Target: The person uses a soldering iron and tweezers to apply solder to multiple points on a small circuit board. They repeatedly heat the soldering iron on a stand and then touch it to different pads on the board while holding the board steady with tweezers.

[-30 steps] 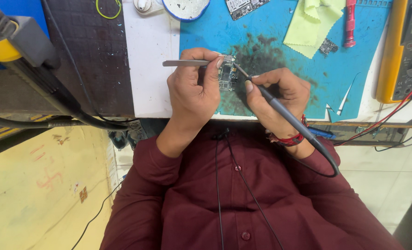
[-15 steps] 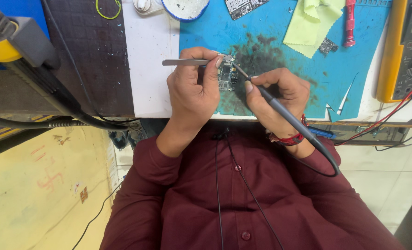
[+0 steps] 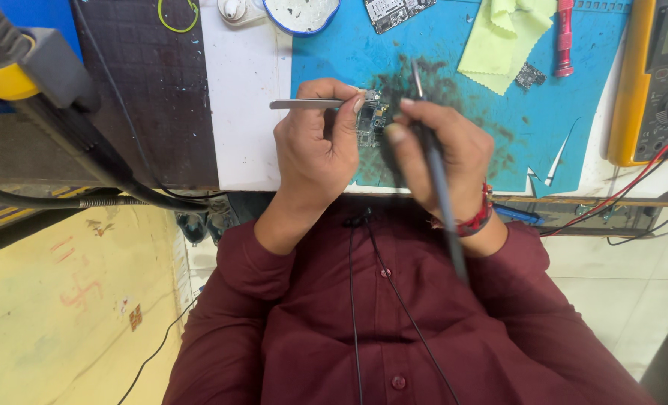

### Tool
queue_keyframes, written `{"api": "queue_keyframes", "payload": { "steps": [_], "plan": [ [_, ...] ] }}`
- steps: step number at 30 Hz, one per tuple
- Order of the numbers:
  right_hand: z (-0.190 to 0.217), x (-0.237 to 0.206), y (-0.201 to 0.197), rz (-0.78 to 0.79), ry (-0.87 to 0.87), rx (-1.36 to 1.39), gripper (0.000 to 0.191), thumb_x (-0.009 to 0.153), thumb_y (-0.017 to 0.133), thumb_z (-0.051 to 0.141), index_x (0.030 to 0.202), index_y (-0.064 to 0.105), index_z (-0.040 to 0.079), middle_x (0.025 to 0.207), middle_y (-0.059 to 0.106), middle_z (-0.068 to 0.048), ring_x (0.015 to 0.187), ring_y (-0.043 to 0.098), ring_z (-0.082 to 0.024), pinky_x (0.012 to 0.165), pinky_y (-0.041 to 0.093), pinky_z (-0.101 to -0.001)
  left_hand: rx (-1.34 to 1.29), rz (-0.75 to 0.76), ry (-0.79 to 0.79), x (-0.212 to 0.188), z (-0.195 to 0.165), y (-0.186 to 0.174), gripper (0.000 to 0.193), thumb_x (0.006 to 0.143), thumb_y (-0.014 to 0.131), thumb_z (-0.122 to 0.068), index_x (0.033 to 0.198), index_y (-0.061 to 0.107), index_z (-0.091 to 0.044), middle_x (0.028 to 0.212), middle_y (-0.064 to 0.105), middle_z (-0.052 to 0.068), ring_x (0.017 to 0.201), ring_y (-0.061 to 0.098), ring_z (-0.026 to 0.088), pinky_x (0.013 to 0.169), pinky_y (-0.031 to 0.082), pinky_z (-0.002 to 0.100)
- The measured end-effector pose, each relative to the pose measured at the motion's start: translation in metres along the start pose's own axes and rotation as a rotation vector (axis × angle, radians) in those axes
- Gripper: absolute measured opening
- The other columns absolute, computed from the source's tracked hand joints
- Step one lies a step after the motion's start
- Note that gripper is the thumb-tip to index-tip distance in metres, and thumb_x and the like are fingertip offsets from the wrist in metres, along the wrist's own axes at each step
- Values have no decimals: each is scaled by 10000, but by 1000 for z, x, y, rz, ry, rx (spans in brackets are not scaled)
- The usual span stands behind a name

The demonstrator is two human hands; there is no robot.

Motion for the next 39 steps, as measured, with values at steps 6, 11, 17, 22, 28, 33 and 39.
{"api": "queue_keyframes", "payload": {
  "steps": [6, 11, 17, 22, 28, 33, 39],
  "plan": [
    [17, 9, 6, 61, -155, -243, 594, 858, 896, 170, 1336, 572, 33, 1145, 666, -155, 986, 696, -341, 851, 562, -391, 19, -15, 8, 1, 0, 1, 113, 1076, 681, -66, 1117, 582, -31, 951, 701, 55, 704, 688, 120, 649, 537, 272],
    [15, 8, 6, 50, -145, -206, 515, 909, 830, 58, 1360, 583, 46, 1191, 685, -159, 992, 710, -323, 867, 573, -374, 21, -8, -4, 0, 2, 0, 107, 1071, 686, -69, 1110, 592, -37, 920, 705, 45, 700, 689, 118, 635, 534, 269],
    [10, 5, 4, 44, -99, -179, 465, 932, 783, 27, 1359, 601, 50, 1195, 710, -151, 982, 726, -292, 864, 582, -354, -6, -16, -9, 0, 1, 0, 113, 1080, 683, -74, 1125, 589, -31, 912, 699, 30, 715, 688, 91, 633, 534, 248],
    [1, -2, -1, -125, 26, 240, 428, 970, 636, 156, 1321, 437, 16, 1055, 641, -47, 877, 636, -134, 762, 516, -261, -40, -43, -15, -1, 2, -1, 116, 1076, 681, -55, 1133, 583, -27, 940, 697, 42, 672, 623, 80, 608, 491, 243],
    [-22, -15, 0, -83, 143, 274, 204, 1035, 736, 42, 1186, 605, -1, 874, 662, -19, 736, 586, -62, 674, 470, -212, -20, -40, 9, -1, 1, -1, 109, 1099, 670, -57, 1156, 578, -41, 952, 701, 33, 658, 648, 60, 591, 507, 215],
    [-29, -22, -3, -78, 142, 265, 146, 989, 771, -1, 1052, 640, -6, 880, 694, -46, 723, 611, -49, 662, 479, -199, 5, -23, -18, -1, 2, -1, 101, 1089, 679, -68, 1142, 596, -48, 918, 714, 32, 687, 639, 69, 594, 498, 225],
    [-27, -21, -2, -69, 151, 240, 144, 981, 783, -5, 1032, 648, -4, 858, 689, -43, 703, 602, -41, 644, 468, -194, -9, -31, -17, -1, 2, -1, 103, 1092, 675, -67, 1154, 595, -46, 961, 739, 44, 698, 660, 66, 625, 515, 229]
  ]
}}
Point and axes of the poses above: each hand's wrist, its own x-axis towards the middle knuckle, its own y-axis out of the palm, z = x × y, the point moved 5 cm from there along x, towards the middle knuckle
